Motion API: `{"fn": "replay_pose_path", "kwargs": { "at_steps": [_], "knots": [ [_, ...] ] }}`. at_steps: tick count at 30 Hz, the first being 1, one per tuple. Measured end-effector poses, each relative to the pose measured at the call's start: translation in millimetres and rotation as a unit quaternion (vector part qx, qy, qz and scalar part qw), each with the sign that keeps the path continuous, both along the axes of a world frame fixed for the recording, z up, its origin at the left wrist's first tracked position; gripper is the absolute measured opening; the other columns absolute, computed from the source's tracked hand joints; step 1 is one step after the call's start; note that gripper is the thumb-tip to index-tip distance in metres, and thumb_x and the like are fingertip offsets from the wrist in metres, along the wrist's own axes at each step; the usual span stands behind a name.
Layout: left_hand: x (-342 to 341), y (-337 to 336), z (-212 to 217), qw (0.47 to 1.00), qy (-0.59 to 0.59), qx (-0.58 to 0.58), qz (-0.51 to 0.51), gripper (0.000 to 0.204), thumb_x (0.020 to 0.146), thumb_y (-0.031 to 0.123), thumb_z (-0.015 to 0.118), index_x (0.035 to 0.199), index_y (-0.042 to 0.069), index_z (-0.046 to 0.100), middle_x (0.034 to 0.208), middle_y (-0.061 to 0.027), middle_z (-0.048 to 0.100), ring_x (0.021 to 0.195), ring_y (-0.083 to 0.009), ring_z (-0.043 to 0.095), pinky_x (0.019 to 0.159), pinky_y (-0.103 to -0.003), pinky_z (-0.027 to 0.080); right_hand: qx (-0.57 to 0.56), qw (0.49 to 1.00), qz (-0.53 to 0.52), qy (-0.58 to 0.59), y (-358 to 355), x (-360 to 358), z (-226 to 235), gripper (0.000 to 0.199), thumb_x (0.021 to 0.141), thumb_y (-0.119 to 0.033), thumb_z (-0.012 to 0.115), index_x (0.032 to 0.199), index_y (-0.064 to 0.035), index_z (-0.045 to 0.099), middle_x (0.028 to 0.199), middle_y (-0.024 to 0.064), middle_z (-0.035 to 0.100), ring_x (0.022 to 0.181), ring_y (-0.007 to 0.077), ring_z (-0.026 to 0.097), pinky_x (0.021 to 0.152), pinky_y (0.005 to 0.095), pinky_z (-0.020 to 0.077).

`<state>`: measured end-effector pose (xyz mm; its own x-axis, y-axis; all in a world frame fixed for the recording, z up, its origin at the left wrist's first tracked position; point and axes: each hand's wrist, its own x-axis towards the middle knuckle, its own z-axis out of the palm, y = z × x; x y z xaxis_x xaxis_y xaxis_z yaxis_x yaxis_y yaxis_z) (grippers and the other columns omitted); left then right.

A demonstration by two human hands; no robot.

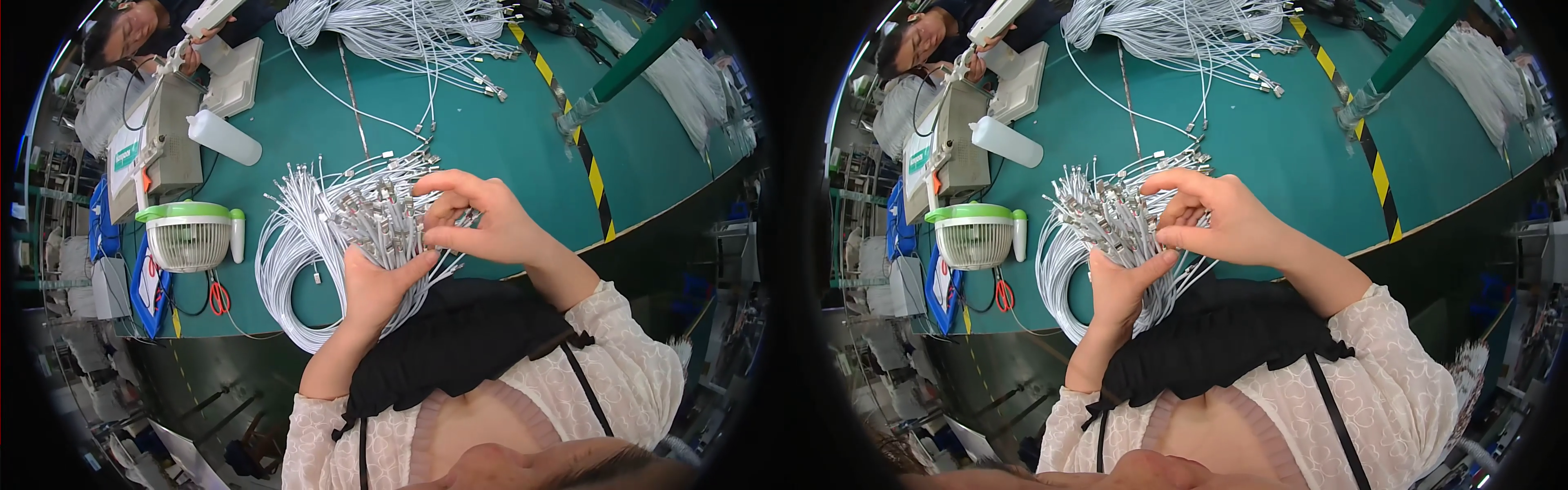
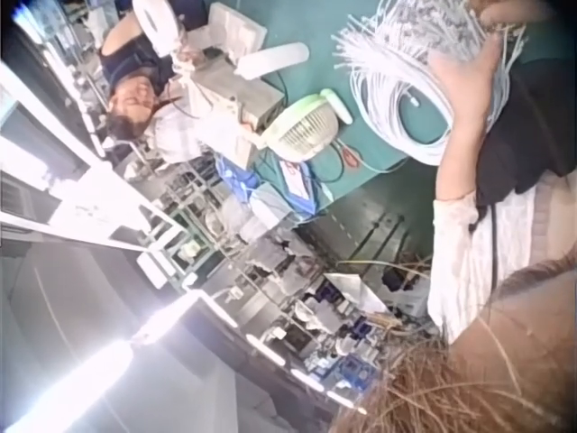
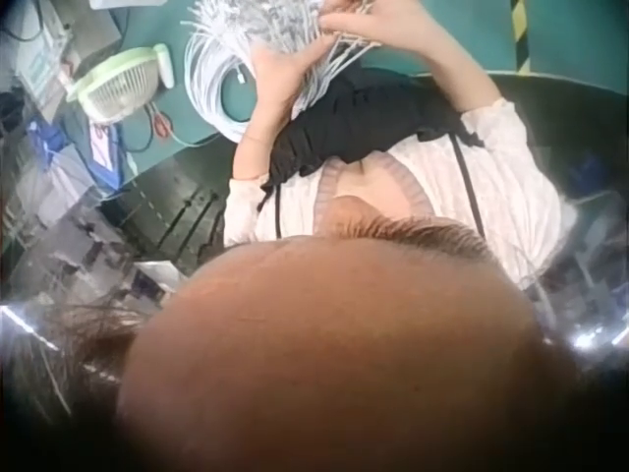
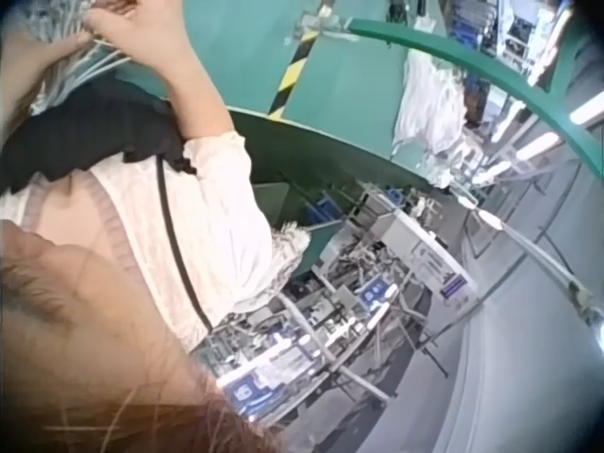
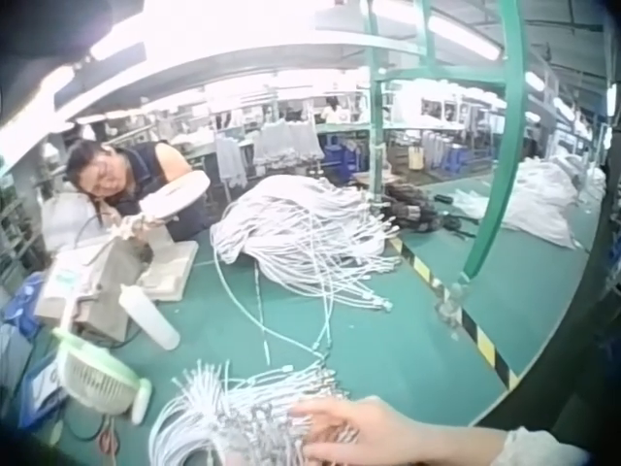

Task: The person assembles bundles of electrical cables and white wires at a production workbench, inspecting them with a magnifying glass and applying glue with a hot glue gun.

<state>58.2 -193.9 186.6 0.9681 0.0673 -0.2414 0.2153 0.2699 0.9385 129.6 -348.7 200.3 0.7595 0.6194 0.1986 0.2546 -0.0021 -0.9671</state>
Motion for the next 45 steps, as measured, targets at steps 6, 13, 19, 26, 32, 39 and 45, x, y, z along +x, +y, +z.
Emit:
{"fn": "replay_pose_path", "kwargs": {
  "at_steps": [6, 13, 19, 26, 32, 39, 45],
  "knots": [
    [1, 7, -2, 0.999, -0.016, 0.032, -0.033, 0.04, 0.065, -0.006, 0.067, 0.101, -0.001, 0.051, 0.089, -0.006, 0.06, 0.081, -0.0137, 0.058, 0.074, -0.027, 0.047, -0.018, 0.999, 0.006, 0.031, -4, 0, -5, 0.039, 0.071, 0.002, 0.061, 0.108, -0.0003, 0.048, 0.073, 0.0049, 0.062, 0.066, 0.0082, 0.058, 0.062, 0.0212, 0.0451],
    [4, 11, -3, 0.996, -0.018, -0.08, -0.021, 0.032, 0.069, -0.004, 0.066, 0.098, 0.0, 0.054, 0.085, -0.0047, 0.06, 0.075, -0.0109, 0.058, 0.071, -0.024, 0.047, 0.007, 0.996, 0.006, 0.092, -3, 1, -9, 0.035, 0.073, 0.003, 0.059, 0.107, 0.001, 0.048, 0.072, 0.0035, 0.061, 0.066, 0.0066, 0.056, 0.062, 0.0203, 0.044],
    [2, 3, -7, 0.999, -0.005, -0.034, 0.033, 0.036, 0.066, -0.008, 0.066, 0.098, -0.001, 0.052, 0.084, -0.0061, 0.059, 0.076, -0.0126, 0.058, 0.07, -0.026, 0.048, 0.022, 0.998, -0.056, -0.011, -1, 0, -11, 0.03, 0.075, 0.003, 0.058, 0.103, 0.0016, 0.05, 0.076, 0.006, 0.062, 0.067, 0.0078, 0.058, 0.062, 0.0205, 0.0454],
    [0, -1, -2, 0.997, 0.0, -0.04, 0.069, 0.038, 0.065, -0.01, 0.067, 0.098, -0.001, 0.051, 0.085, -0.0076, 0.059, 0.077, -0.0139, 0.058, 0.071, -0.027, 0.048, 0.094, 0.986, -0.05, 0.129, -3, 1, -16, 0.026, 0.076, 0.002, 0.057, 0.101, 0.0006, 0.051, 0.075, 0.005, 0.062, 0.069, 0.0071, 0.058, 0.062, 0.0203, 0.0463],
    [-1, 2, -8, 0.998, -0.019, -0.019, 0.064, 0.038, 0.066, -0.009, 0.066, 0.099, -0.002, 0.048, 0.086, -0.0102, 0.06, 0.079, -0.0167, 0.059, 0.072, -0.028, 0.048, 0.063, 0.996, -0.052, 0.031, 2, -1, -11, 0.026, 0.077, 0.003, 0.056, 0.102, 0.0012, 0.05, 0.077, 0.007, 0.062, 0.067, 0.0084, 0.058, 0.058, 0.0198, 0.0456],
    [-1, 2, -3, 0.995, -0.023, -0.067, 0.073, 0.039, 0.068, -0.01, 0.063, 0.103, -0.002, 0.047, 0.09, -0.0105, 0.06, 0.083, -0.017, 0.059, 0.075, -0.028, 0.048, 0.022, 0.995, -0.036, 0.092, -3, 1, -8, 0.029, 0.076, 0.003, 0.057, 0.104, 0.0002, 0.049, 0.076, 0.0058, 0.062, 0.068, 0.0081, 0.058, 0.059, 0.0188, 0.0447],
    [0, 0, -6, 0.995, -0.04, -0.061, 0.067, 0.04, 0.07, -0.009, 0.063, 0.106, -0.002, 0.047, 0.097, -0.0091, 0.058, 0.087, -0.0154, 0.058, 0.078, -0.027, 0.047, 0.045, 0.996, -0.07, 0.023, 1, 3, -11, 0.028, 0.076, 0.003, 0.058, 0.103, 0.0008, 0.05, 0.075, 0.0058, 0.061, 0.067, 0.0089, 0.059, 0.061, 0.0194, 0.0461]
  ]
}}
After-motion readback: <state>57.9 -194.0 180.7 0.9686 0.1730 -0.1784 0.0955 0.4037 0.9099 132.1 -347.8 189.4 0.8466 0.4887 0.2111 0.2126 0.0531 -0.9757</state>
